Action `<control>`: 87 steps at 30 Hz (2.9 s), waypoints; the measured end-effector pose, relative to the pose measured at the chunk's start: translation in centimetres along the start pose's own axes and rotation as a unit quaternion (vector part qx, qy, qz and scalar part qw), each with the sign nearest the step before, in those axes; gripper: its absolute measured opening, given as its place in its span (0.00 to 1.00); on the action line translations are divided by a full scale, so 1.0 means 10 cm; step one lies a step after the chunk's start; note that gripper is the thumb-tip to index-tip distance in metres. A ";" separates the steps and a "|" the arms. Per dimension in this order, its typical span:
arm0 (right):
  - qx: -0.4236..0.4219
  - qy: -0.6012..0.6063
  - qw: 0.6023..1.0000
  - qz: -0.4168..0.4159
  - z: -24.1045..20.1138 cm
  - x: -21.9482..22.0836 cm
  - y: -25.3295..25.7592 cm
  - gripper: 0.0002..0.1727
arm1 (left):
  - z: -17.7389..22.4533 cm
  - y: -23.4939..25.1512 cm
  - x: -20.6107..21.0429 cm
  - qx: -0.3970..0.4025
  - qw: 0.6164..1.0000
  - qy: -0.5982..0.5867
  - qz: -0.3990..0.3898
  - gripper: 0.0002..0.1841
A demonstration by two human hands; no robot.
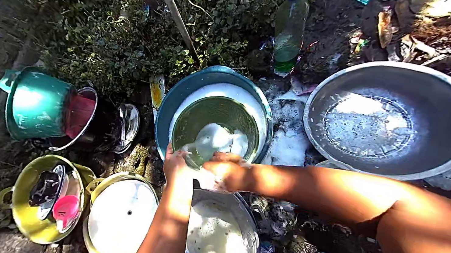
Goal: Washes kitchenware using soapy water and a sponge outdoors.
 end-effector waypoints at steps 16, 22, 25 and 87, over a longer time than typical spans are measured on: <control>0.112 0.034 0.940 0.320 0.41 -1.52 -0.32 0.30 | 0.31 0.03 -0.16 0.109 0.979 -0.012 -0.169 0.22; 0.251 0.072 0.951 0.168 0.76 -1.39 -1.13 0.24 | 0.32 0.05 -0.14 -0.012 0.994 -0.097 -0.042 0.24; 0.295 0.088 0.949 0.065 0.87 -1.02 -1.68 0.16 | 0.31 0.11 -0.26 -0.075 0.987 -0.139 0.022 0.22; 0.159 0.047 0.898 0.408 -0.20 -1.38 0.72 0.24 | 0.76 -0.17 -0.13 0.003 0.953 -0.302 0.030 0.25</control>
Point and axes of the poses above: each hand's wrist, its own y-axis towards the middle knuckle, its own x-axis out of the palm, z = x × y, the point moved 2 cm from there along y, towards the middle knuckle, and after that the axes turned 4 degrees about -x, right-handed, at the moved point
